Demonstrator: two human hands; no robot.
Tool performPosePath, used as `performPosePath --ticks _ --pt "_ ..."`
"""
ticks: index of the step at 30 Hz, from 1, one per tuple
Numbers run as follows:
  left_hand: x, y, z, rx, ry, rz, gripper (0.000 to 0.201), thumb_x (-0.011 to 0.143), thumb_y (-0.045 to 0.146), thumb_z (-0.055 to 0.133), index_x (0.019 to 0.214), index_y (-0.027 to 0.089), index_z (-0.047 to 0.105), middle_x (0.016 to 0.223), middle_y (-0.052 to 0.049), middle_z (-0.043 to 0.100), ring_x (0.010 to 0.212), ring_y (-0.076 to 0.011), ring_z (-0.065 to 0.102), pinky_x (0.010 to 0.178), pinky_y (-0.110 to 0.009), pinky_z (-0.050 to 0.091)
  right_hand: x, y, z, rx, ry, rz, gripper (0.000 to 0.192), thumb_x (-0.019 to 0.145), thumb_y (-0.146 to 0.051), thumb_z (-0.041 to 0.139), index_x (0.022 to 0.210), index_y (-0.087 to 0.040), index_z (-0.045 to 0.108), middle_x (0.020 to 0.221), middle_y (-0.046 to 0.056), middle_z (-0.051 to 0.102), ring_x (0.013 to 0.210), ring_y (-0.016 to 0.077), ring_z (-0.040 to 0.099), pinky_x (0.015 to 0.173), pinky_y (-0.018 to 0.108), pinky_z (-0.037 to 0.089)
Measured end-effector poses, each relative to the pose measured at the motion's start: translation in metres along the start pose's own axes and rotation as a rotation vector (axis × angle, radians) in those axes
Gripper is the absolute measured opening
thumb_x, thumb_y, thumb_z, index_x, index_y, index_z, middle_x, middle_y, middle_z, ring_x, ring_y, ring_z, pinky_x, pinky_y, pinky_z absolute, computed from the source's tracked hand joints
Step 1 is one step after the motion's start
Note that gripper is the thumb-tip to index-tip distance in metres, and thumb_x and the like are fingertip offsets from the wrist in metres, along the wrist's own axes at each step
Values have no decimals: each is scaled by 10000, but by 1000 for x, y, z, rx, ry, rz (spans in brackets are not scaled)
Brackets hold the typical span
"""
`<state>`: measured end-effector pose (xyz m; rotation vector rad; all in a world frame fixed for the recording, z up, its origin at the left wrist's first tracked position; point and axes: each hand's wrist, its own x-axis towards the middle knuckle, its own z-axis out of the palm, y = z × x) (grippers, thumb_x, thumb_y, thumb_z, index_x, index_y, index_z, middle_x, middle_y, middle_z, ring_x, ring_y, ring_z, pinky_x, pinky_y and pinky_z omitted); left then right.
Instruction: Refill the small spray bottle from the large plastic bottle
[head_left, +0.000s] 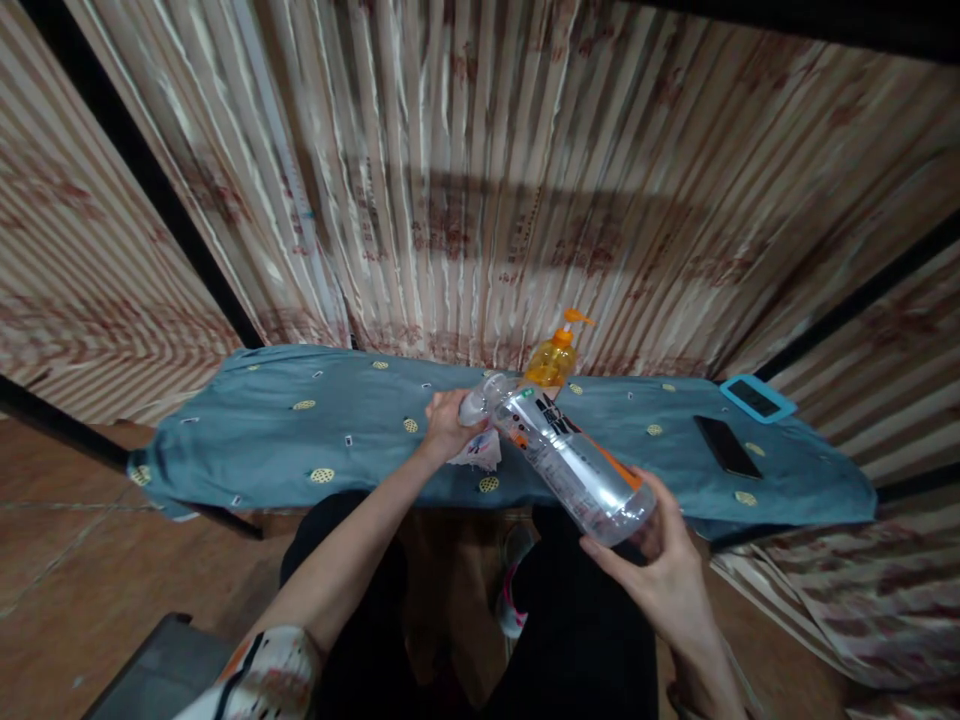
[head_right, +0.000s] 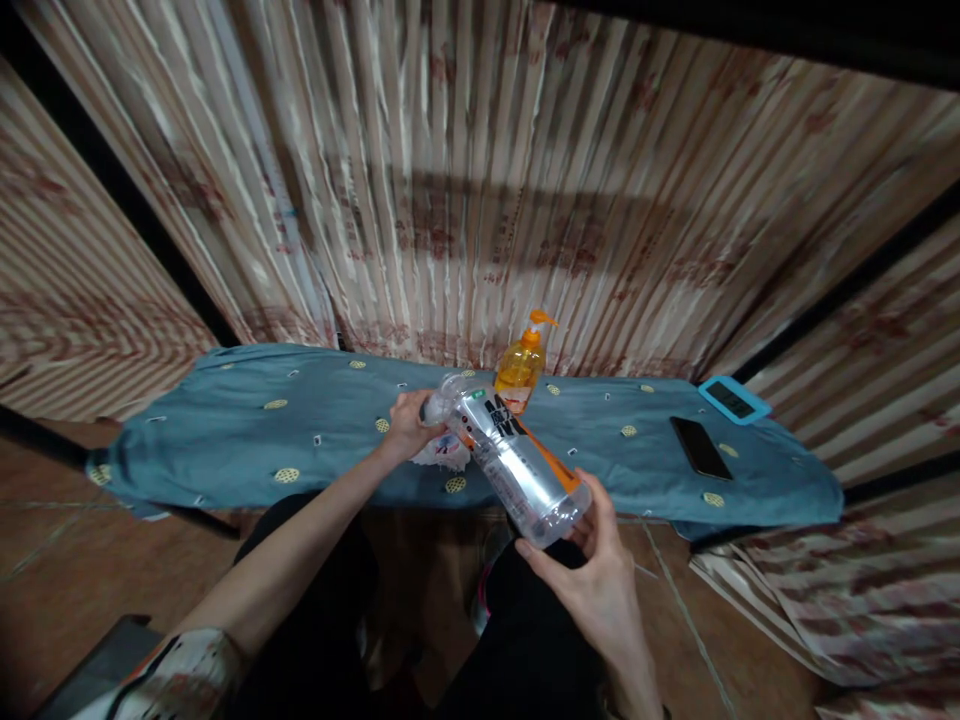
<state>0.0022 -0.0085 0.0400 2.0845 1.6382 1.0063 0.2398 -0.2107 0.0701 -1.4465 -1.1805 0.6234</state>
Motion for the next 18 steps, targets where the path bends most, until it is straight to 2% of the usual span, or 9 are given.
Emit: performPosePath --ticks 8,18 --pt "-1 1 1 22 15 18 408 726 306 799 1102 233 660 1091 -55 727 1119 -307 605 975 -481 470 3 3 -3 35 -30 15 969 609 -456 912 1430 -257 437 1263 123 681 964 271 735 843 424 619" --pt "3 -11 2 -3 -14 74 421 745 331 811 1115 239 633 1125 -39 707 1142 -291 594 975 -456 453 3 14 0 17 -17 -19 929 654 -411 890 1450 -269 434 1461 138 560 1176 286 680 948 403 585"
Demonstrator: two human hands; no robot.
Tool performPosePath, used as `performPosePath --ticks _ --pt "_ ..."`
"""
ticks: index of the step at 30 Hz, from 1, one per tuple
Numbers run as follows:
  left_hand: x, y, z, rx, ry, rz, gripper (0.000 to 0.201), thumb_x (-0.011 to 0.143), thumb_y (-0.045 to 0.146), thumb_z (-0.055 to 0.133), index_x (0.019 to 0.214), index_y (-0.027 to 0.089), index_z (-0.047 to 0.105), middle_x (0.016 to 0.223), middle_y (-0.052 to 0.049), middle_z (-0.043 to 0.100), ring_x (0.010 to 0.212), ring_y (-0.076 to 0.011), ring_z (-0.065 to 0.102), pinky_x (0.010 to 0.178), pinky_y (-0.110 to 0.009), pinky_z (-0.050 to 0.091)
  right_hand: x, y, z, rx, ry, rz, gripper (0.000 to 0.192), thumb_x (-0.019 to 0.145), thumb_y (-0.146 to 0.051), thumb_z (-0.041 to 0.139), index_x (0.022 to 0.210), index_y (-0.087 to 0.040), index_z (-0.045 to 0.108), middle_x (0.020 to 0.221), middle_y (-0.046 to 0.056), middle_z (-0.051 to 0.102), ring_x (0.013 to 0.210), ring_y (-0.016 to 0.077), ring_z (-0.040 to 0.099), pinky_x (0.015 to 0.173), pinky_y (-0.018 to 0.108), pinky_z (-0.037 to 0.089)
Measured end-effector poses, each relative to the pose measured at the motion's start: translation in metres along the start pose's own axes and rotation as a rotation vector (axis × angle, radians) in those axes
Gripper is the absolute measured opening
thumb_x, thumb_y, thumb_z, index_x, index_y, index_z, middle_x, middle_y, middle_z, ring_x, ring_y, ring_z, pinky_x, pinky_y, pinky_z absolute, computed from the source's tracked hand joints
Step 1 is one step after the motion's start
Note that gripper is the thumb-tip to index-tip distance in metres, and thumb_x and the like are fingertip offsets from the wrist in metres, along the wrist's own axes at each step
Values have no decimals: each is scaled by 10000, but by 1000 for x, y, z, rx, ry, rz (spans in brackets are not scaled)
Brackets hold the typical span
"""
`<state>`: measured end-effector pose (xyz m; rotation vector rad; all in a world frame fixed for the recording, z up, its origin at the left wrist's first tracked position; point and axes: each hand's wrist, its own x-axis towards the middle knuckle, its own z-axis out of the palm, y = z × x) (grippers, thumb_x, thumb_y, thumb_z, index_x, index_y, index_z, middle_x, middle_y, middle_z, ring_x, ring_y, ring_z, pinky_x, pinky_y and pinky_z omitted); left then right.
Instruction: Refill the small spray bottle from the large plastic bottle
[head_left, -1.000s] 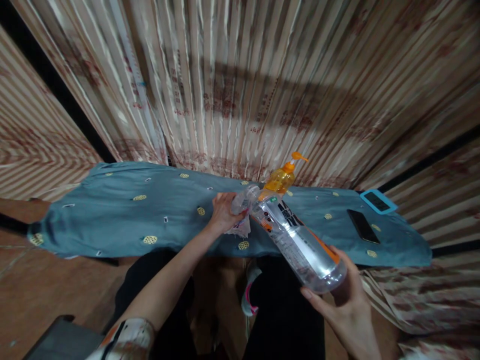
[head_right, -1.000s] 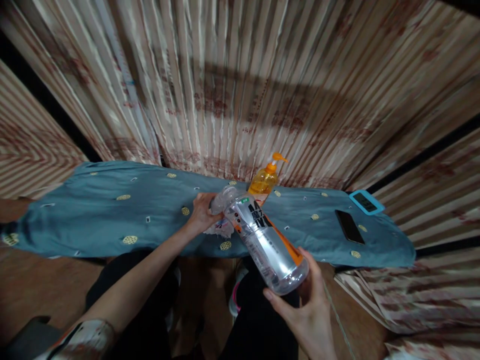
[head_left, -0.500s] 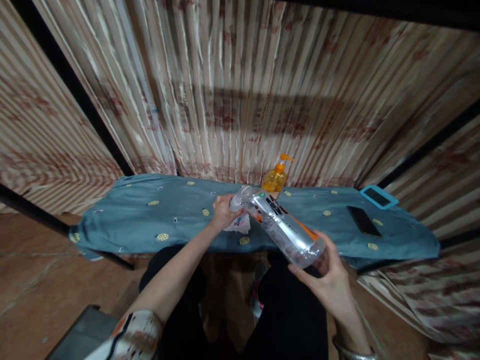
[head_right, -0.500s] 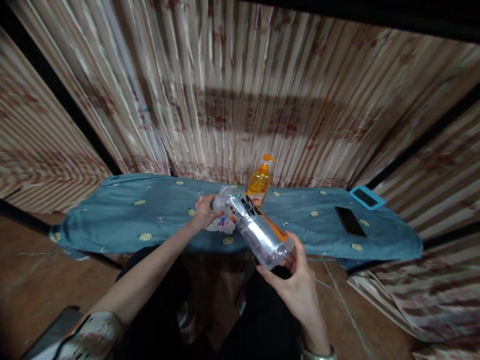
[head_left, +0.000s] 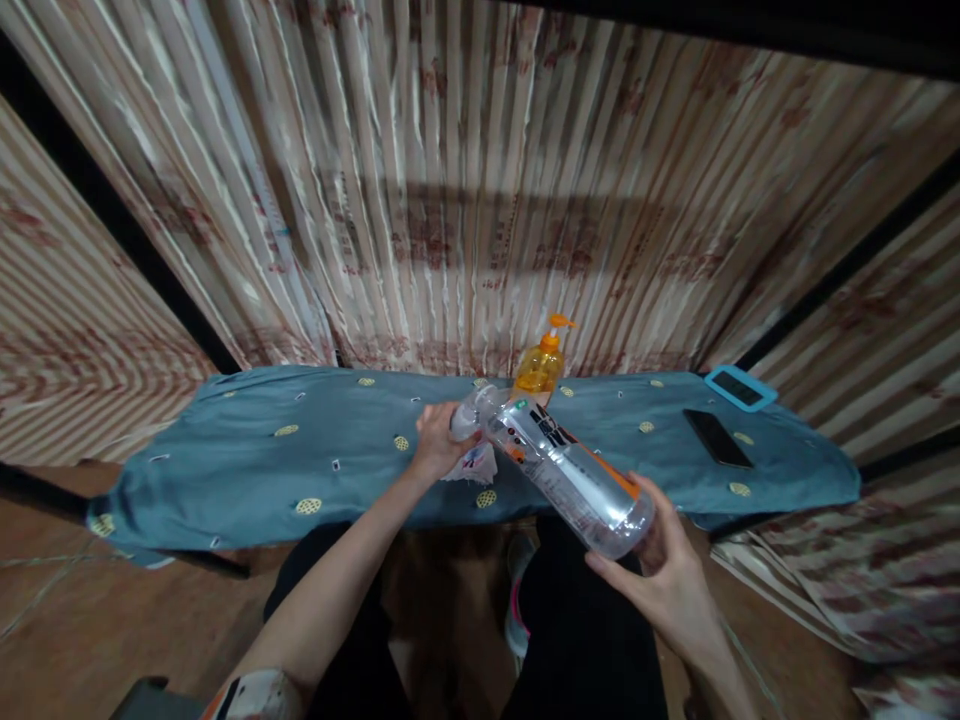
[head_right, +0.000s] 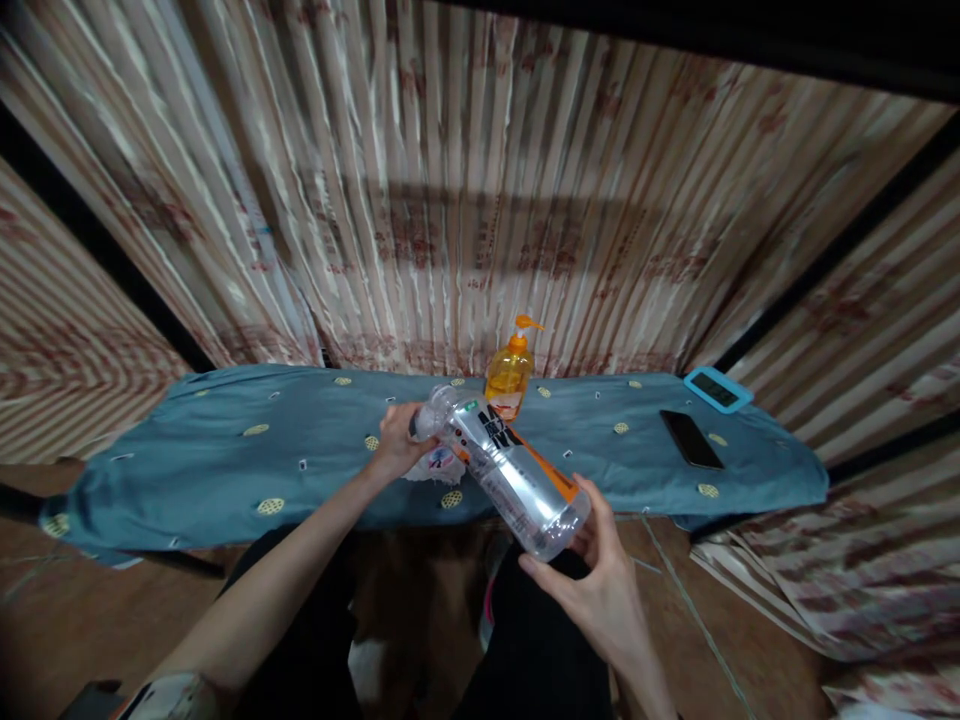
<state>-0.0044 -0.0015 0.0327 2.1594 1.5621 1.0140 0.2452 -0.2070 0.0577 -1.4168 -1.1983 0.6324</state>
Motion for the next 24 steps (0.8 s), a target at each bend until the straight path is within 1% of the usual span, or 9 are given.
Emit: performPosePath --ticks 3,7,10,13,18,21,24 --pt "1 -4 3 -18 -3 21 415 749 372 810 1096 235 631 1100 -44 701 1125 -297 597 959 -457 460 -3 1 -3 -23 11 -7 904 678 -401 878 1455 -274 434 1472 137 555 1195 285 676 948 387 586" --pt "1 -8 8 -67 40 47 392 760 418 795 1063 235 627 1058 -48 699 1085 -298 604 960 -467 464 -6 1 -7 -89 34 -39 871 695 -408 866 1450 -270 454 1475 136 556 1214 286 669 926 366 596" --pt "1 -10 13 -106 63 64 405 751 420 805 1059 232 623 1042 -54 701 1053 -296 614 955 -471 466 -6 1 -9 -171 47 -70 859 701 -385 869 1450 -263 467 1479 127 552 1235 273 655 939 353 589" --pt "1 -14 17 -130 108 79 415 736 405 822 1049 218 623 1015 -53 693 1026 -290 620 934 -455 475 -6 0 -10 -246 47 -104 855 680 -367 888 1429 -256 493 1450 111 580 1245 257 650 962 329 576" --pt "-1 -19 25 -149 173 133 416 739 369 824 1062 206 620 993 -52 673 1027 -292 613 915 -445 485 -11 -6 -3 -302 108 -137 809 742 -452 835 1451 -273 488 1438 85 592 1216 233 664 894 256 590" --pt "-1 -19 27 -151 176 139 400 741 359 822 1055 216 619 993 -51 665 1022 -291 614 921 -453 487 -13 -8 0 -316 126 -143 775 764 -494 808 1451 -297 508 1444 50 594 1223 221 658 881 223 581" --pt "-1 -19 26 -151 167 128 392 745 360 819 1054 215 624 997 -57 656 1029 -295 607 927 -464 488 -14 -6 -1 -316 129 -144 786 768 -505 803 1462 -298 498 1433 43 608 1225 231 660 894 230 576"
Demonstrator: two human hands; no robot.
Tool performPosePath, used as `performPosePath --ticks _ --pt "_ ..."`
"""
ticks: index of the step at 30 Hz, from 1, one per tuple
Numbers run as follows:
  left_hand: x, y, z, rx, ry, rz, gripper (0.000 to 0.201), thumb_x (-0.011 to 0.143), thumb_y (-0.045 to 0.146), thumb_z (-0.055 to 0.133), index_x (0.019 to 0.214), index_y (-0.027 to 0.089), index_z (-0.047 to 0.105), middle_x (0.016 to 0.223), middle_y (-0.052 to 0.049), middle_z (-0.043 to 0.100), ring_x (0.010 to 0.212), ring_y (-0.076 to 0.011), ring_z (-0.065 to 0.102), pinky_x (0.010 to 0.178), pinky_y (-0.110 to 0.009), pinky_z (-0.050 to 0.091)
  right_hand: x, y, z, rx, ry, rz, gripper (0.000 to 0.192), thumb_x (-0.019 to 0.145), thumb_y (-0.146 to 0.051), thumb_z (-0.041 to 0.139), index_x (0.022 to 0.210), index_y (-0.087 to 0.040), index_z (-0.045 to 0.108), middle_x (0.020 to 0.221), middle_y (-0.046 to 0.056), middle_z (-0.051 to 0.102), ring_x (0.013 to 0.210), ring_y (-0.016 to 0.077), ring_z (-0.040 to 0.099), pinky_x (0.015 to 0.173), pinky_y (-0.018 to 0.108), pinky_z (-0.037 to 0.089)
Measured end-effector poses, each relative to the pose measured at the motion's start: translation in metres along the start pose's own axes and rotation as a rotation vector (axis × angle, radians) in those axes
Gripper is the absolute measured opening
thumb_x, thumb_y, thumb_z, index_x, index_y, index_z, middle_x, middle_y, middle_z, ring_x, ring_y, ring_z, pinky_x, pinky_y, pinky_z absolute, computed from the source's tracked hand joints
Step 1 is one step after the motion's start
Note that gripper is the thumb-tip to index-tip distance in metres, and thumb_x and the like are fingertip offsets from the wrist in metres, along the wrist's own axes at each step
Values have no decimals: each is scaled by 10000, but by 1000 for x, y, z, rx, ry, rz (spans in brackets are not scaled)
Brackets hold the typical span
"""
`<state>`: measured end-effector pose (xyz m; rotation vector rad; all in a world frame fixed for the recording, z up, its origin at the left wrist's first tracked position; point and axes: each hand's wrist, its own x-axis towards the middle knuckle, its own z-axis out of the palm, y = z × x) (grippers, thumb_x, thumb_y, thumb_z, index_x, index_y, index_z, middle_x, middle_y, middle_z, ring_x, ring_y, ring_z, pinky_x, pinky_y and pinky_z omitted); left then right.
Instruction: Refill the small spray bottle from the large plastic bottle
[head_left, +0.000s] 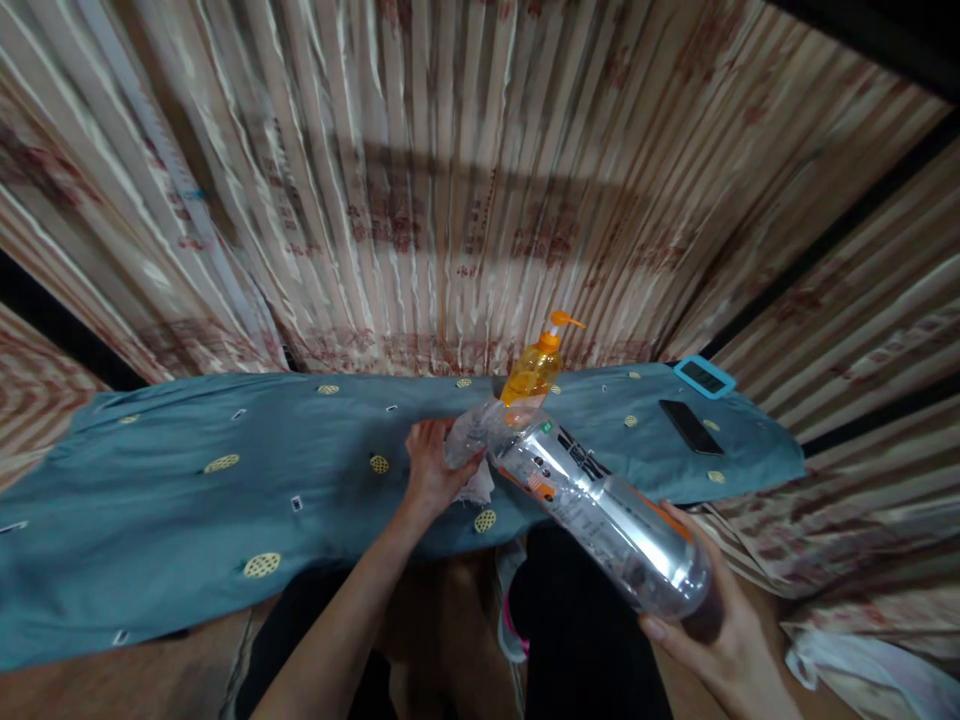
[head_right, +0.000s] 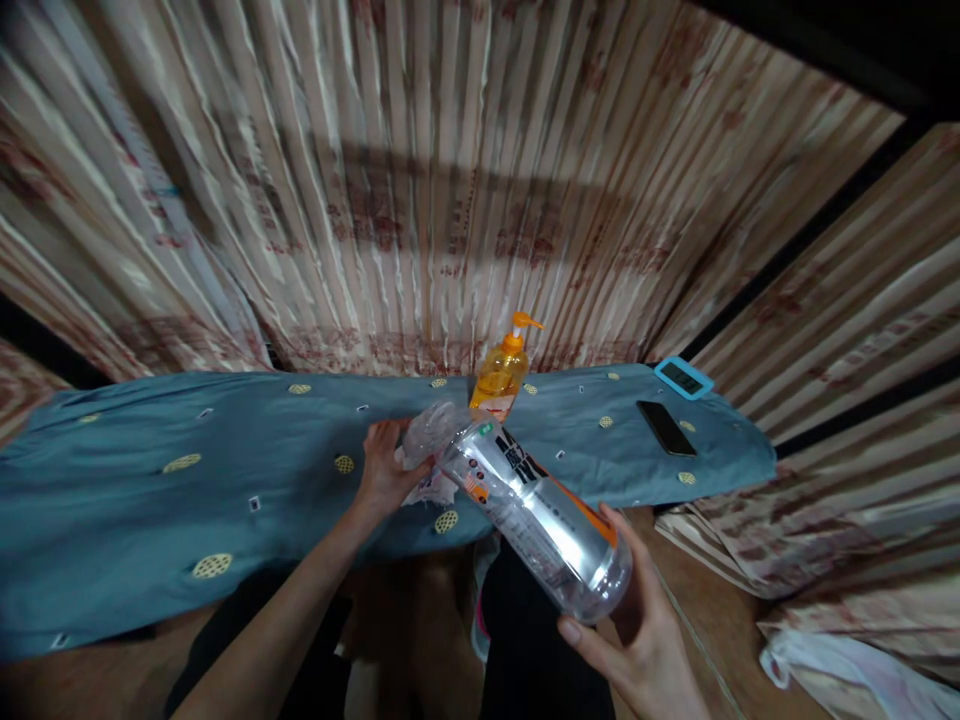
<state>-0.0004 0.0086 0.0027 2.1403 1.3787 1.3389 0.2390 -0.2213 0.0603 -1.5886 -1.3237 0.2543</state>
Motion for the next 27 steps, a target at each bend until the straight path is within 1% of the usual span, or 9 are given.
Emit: performPosePath --ticks 4,6,9,13,15,18,20,25,27 --pt "0 2 -1 -11 -9 1 399 751 347 816 1075 209 628 1011 -59 649 1054 -301 596 929 -463 488 -3 3 -4 4 -49 29 783 816 -513 763 1498 -286 453 1468 61 593 1282 256 630 963 267 557" --pt "-1 2 -1 -12 -10 6 404 752 342 815 1083 212 624 1020 -56 651 1063 -300 591 938 -463 484 -5 6 -8 7 -97 58 782 842 -480 749 1523 -281 421 1503 72 567 1340 267 586 1019 288 530" --pt "-1 2 0 -12 -12 8 400 756 346 809 1084 219 617 1029 -51 652 1081 -300 584 965 -473 473 -8 13 -13 27 -164 74 797 843 -424 762 1541 -299 397 1550 73 524 1392 276 532 1060 300 503" --pt "-1 1 0 -14 -19 2 398 766 365 803 1086 220 616 1031 -50 648 1081 -297 579 973 -471 469 -8 24 -14 82 -219 77 810 862 -428 736 1567 -317 352 1553 81 521 1375 283 546 1046 320 518" --pt "0 2 -1 -17 -26 -4 397 768 367 802 1087 217 619 1031 -53 646 1078 -298 578 965 -467 470 -8 28 -12 105 -230 84 814 856 -425 742 1565 -304 361 1536 95 539 1349 291 571 1021 322 537" --pt "1 3 -1 -22 -32 -16 385 773 367 794 1085 217 623 1036 -59 648 1080 -302 575 963 -473 469 -8 28 -9 125 -207 104 800 843 -433 752 1544 -274 401 1503 110 571 1320 300 597 1002 329 551" --pt "1 3 -2 -28 -33 -21 382 779 369 787 1090 221 622 1039 -61 650 1084 -303 573 967 -479 467 -9 24 -5 124 -170 123 791 836 -457 756 1528 -267 425 1493 105 580 1324 301 595 1018 337 542" --pt "-1 3 -2 -41 -27 -18 381 790 370 776 1106 235 611 1057 -56 654 1087 -297 580 966 -474 466 -13 13 3 107 -41 166 823 838 -554 726 1531 -239 413 1563 100 501 1408 298 511 1089 340 485" --pt "-2 3 -3 -38 -29 -15 376 800 374 769 1111 238 607 1057 -54 655 1089 -296 582 966 -474 466 -14 13 4 117 -15 162 822 814 -570 743 1504 -237 445 1519 99 551 1367 298 557 1057 327 512"
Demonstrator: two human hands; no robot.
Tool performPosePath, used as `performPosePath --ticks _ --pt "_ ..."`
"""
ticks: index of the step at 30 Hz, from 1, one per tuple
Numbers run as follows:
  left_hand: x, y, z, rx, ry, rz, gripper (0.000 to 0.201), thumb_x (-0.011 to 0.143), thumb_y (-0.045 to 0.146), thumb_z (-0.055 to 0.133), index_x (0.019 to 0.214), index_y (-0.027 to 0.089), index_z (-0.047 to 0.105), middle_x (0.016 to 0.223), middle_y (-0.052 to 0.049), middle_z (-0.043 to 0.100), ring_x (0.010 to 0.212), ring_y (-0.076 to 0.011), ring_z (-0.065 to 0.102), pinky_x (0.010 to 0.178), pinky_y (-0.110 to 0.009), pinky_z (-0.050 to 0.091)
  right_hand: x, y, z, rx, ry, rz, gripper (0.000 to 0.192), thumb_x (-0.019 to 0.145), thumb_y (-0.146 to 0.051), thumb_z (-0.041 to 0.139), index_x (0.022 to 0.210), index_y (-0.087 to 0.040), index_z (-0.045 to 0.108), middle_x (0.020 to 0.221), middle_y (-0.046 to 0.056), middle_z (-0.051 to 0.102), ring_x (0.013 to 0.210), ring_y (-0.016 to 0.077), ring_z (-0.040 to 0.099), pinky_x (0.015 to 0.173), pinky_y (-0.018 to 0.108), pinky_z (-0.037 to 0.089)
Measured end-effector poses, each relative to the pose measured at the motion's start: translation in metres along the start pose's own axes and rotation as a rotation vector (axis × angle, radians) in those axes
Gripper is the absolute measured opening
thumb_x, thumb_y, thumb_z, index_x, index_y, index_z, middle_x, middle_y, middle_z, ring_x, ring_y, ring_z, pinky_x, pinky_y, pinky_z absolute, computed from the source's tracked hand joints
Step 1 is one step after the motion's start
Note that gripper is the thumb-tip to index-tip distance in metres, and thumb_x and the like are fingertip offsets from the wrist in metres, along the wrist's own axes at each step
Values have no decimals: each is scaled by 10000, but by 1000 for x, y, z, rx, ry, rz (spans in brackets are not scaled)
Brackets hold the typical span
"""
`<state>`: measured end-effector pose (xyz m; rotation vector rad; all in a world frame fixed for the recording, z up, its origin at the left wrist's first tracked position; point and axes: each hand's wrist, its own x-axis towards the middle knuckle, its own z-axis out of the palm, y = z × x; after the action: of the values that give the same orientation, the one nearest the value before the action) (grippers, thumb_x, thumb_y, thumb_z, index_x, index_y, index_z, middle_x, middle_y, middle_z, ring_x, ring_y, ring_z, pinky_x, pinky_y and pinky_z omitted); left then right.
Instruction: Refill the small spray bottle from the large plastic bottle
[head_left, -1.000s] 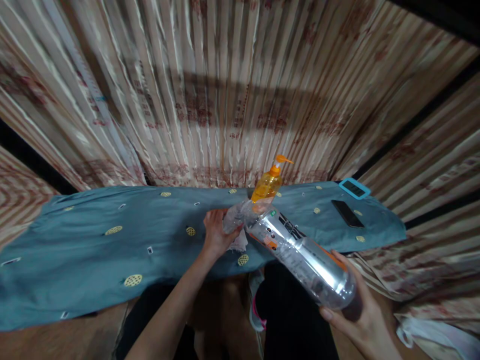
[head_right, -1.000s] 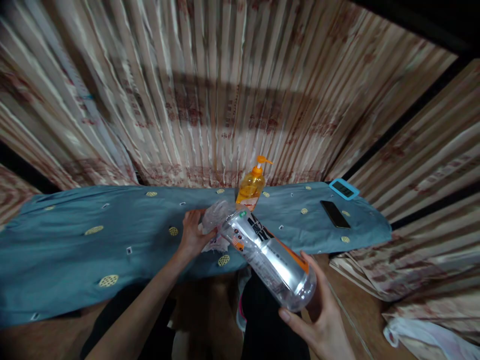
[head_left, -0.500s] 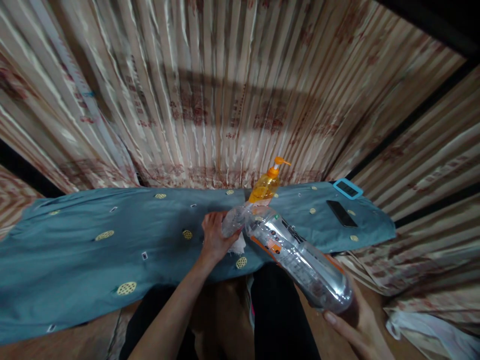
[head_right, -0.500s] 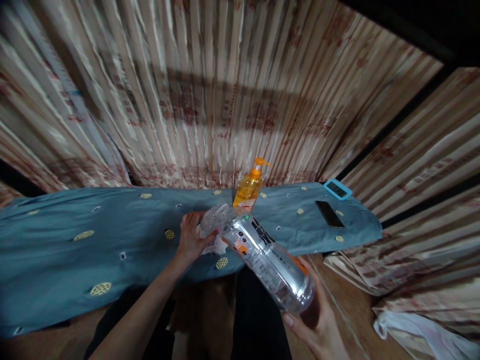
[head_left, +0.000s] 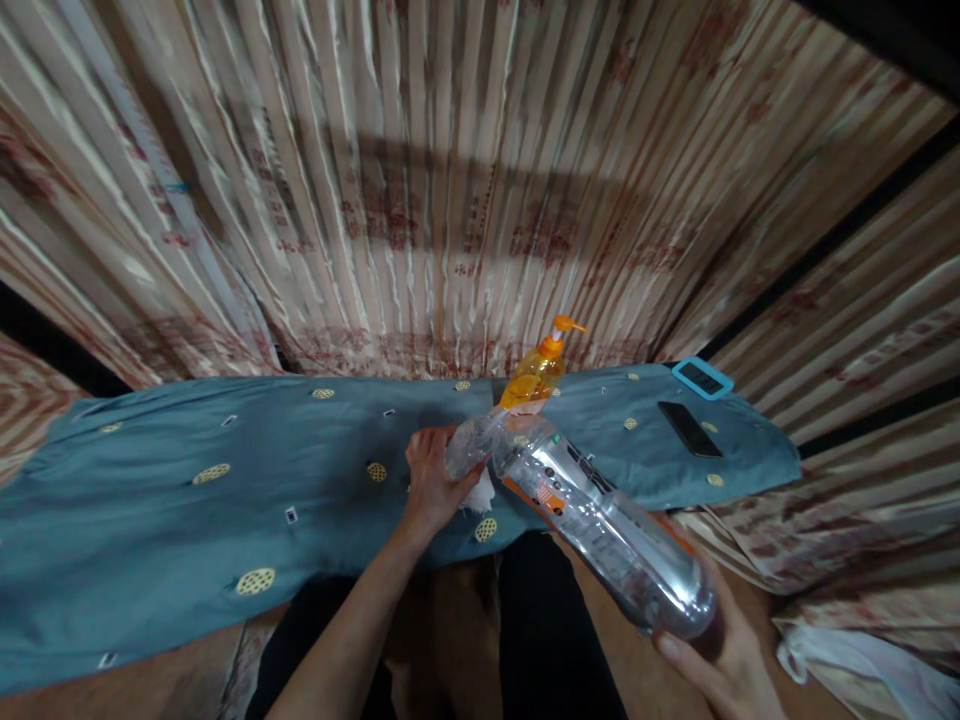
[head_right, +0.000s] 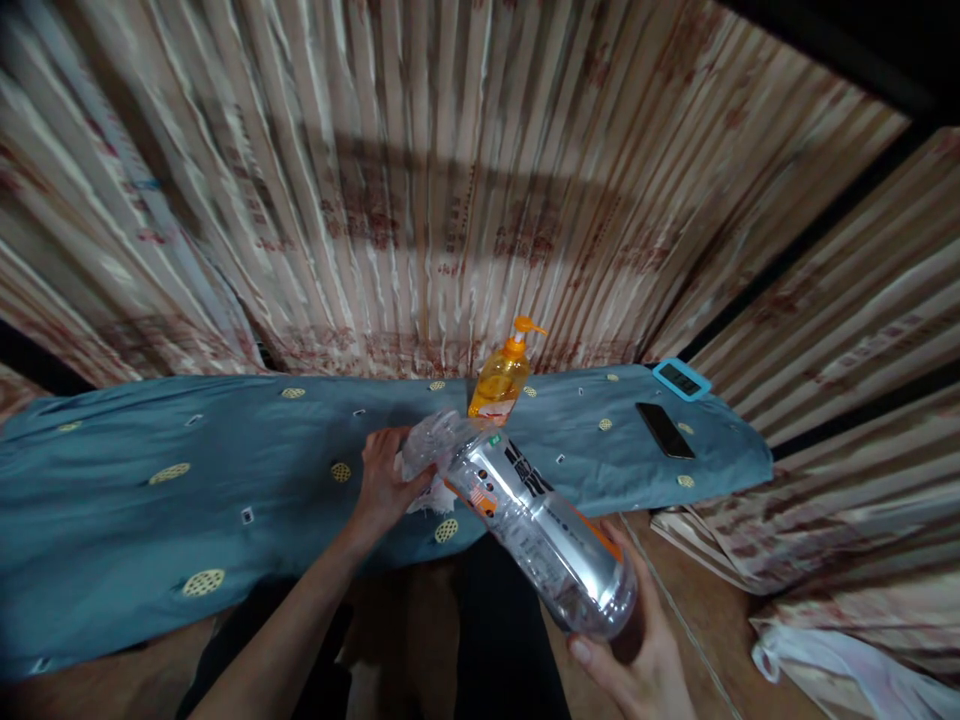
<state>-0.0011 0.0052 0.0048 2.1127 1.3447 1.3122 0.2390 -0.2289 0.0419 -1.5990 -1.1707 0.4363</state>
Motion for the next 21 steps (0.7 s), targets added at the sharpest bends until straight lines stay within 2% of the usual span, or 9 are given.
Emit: performPosePath --ticks 2,4,12,18,21 --pt "-1 0 -1 5 -8 -6 373 812 382 759 1122 243 603 1059 -52 654 1096 -294 583 968 -473 466 0 2 1 20 6 -14 792 790 -567 765 1460 -249 490 1416 88 642 1258 292 650 980 309 563" --pt "-1 1 -1 5 -12 -13 375 823 395 748 1132 243 600 1058 -51 652 1100 -294 581 967 -472 464 0 3 1 34 12 -21 756 789 -551 772 1439 -270 506 1357 67 681 1201 278 686 947 295 577" --pt "1 2 -1 -34 -31 -57 470 799 410 748 1202 241 574 1134 -69 642 1112 -301 564 988 -495 456 -1 -5 3 88 -20 -17 820 784 -639 737 1472 -279 475 1376 78 669 1198 277 688 917 294 588" --pt "1 2 0 -15 -12 -20 408 790 417 732 1123 232 585 1095 -73 632 1089 -301 563 965 -479 474 -9 -4 3 62 -30 -29 850 770 -498 806 1502 -283 431 1482 84 577 1306 286 610 985 309 556" --pt "0 2 3 -8 8 -21 429 777 413 728 1134 229 578 1110 -81 625 1085 -304 563 958 -475 480 -10 -9 2 0 -39 -35 840 797 -503 782 1511 -266 407 1511 98 541 1319 279 598 1018 309 535"
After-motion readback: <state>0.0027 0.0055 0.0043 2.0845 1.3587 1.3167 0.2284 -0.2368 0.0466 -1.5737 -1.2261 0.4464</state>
